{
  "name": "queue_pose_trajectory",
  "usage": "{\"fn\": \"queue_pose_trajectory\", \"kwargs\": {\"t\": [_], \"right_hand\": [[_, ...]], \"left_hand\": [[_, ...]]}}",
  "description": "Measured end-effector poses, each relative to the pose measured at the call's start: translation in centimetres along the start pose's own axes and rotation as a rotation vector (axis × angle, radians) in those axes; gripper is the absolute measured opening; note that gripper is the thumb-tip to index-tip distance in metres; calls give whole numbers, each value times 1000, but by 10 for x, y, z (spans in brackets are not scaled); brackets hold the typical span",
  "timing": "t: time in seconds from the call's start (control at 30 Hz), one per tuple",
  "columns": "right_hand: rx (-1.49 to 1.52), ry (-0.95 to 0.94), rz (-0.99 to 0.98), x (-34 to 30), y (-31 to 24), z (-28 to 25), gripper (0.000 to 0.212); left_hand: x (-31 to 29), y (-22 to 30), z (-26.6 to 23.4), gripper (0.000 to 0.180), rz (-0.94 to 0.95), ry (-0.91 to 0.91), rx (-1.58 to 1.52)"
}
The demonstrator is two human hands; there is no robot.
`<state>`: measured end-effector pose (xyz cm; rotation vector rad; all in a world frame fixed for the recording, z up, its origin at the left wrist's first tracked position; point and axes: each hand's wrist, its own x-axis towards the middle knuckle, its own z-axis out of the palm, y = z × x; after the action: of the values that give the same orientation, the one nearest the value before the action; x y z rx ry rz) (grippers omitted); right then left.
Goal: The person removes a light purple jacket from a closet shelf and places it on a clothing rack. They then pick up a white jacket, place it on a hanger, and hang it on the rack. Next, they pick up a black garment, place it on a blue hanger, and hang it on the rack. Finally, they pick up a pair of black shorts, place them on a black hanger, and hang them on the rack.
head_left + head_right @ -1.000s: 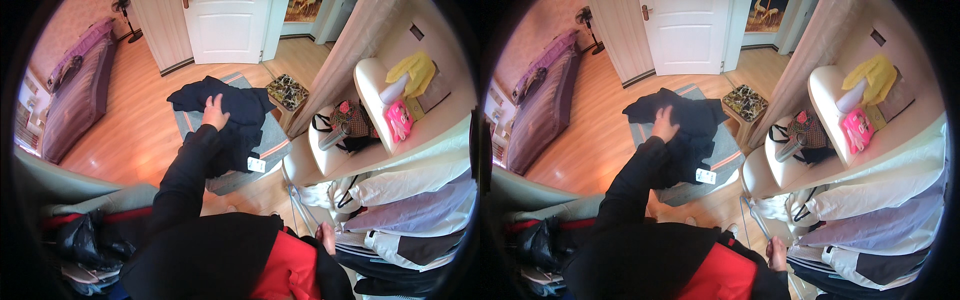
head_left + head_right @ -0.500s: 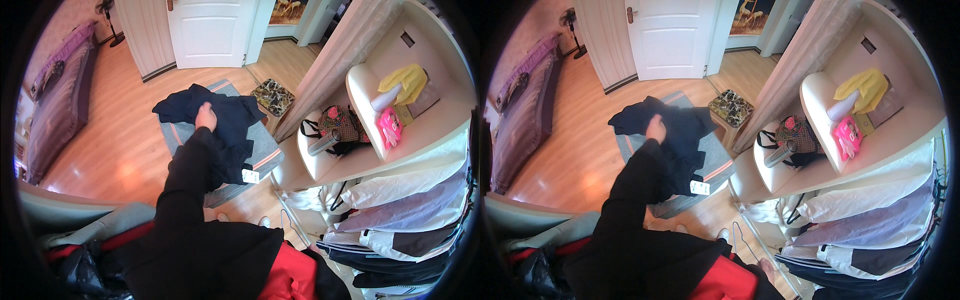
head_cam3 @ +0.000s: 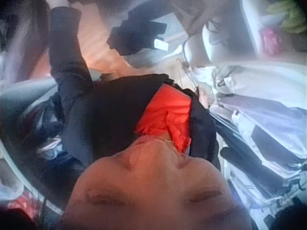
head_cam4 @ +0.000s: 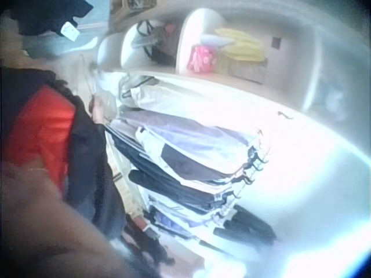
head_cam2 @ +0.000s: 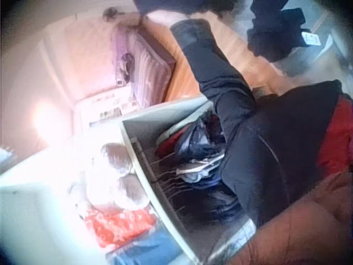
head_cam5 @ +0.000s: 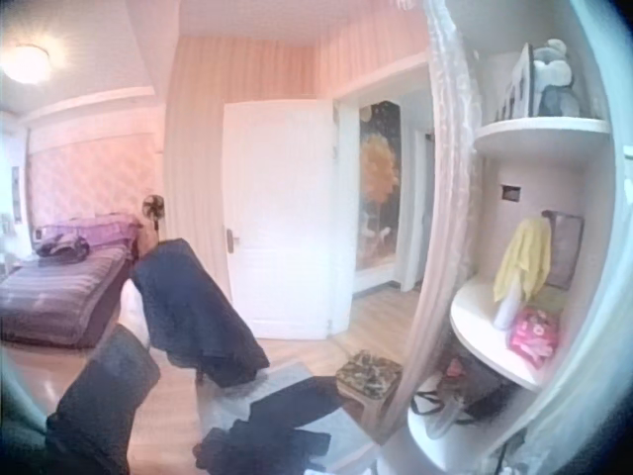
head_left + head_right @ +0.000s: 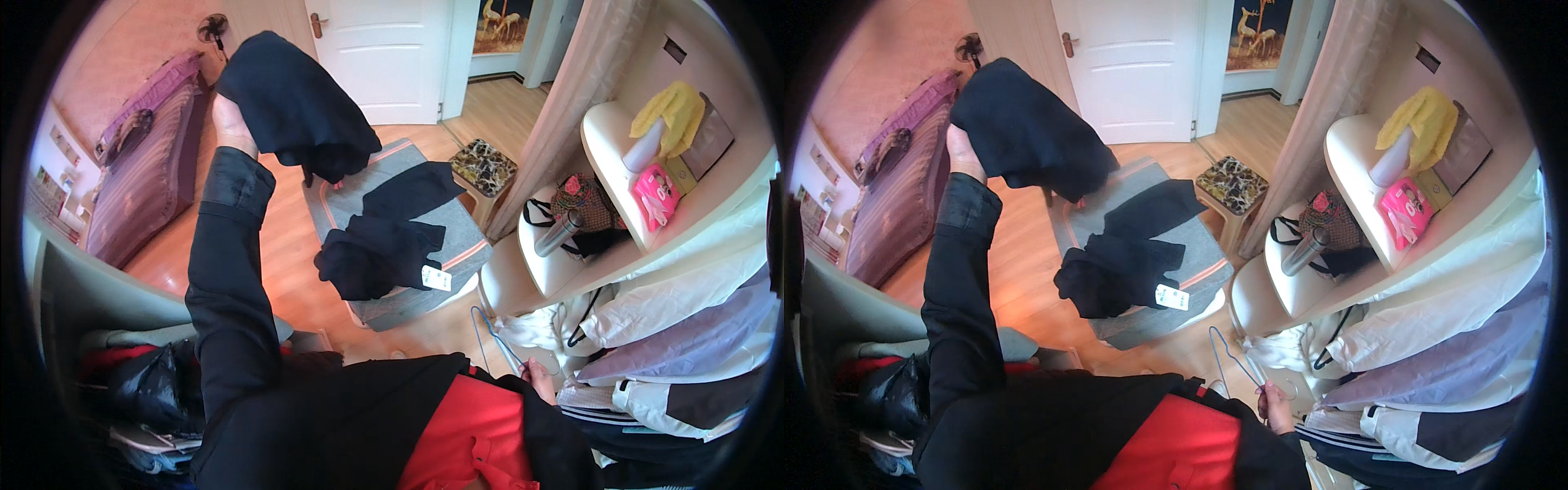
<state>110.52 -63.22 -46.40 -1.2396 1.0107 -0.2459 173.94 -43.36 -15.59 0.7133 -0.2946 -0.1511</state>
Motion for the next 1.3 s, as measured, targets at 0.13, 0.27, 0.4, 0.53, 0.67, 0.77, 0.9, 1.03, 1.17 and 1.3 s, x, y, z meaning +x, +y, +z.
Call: {"fn": "queue_pose_trajectory", "kwargs": {"t": [0.13,0.27,0.4,0.53,0.67,0.77,0.9,1.03,1.17,1.3], "right_hand": [[28,-81,-54,19,-5,-5,42],[136,-140,34,33,-24,-9,38],[319,-226,-35,48,-69,4,32],[191,-356,-164,60,-127,36,32],[238,-583,-325,75,-176,79,32],[316,-688,-107,89,-197,113,47],[653,-846,-14,104,-216,168,53],[963,-1351,-73,100,-242,184,44],[869,-657,1,68,-255,142,29],[871,-793,-197,42,-271,77,30]], "left_hand": [[-27,54,50,42,121,-63,-42],[-62,83,95,38,235,-94,-13],[-95,92,123,37,338,-121,99],[-117,99,145,36,335,-270,159],[-135,94,176,36,405,-337,109],[-153,81,203,36,400,-359,76],[-188,50,239,35,354,-345,14],[-209,17,266,35,299,-299,-41],[-176,12,244,35,332,-216,-65],[-119,8,171,37,234,-36,-37]]}}
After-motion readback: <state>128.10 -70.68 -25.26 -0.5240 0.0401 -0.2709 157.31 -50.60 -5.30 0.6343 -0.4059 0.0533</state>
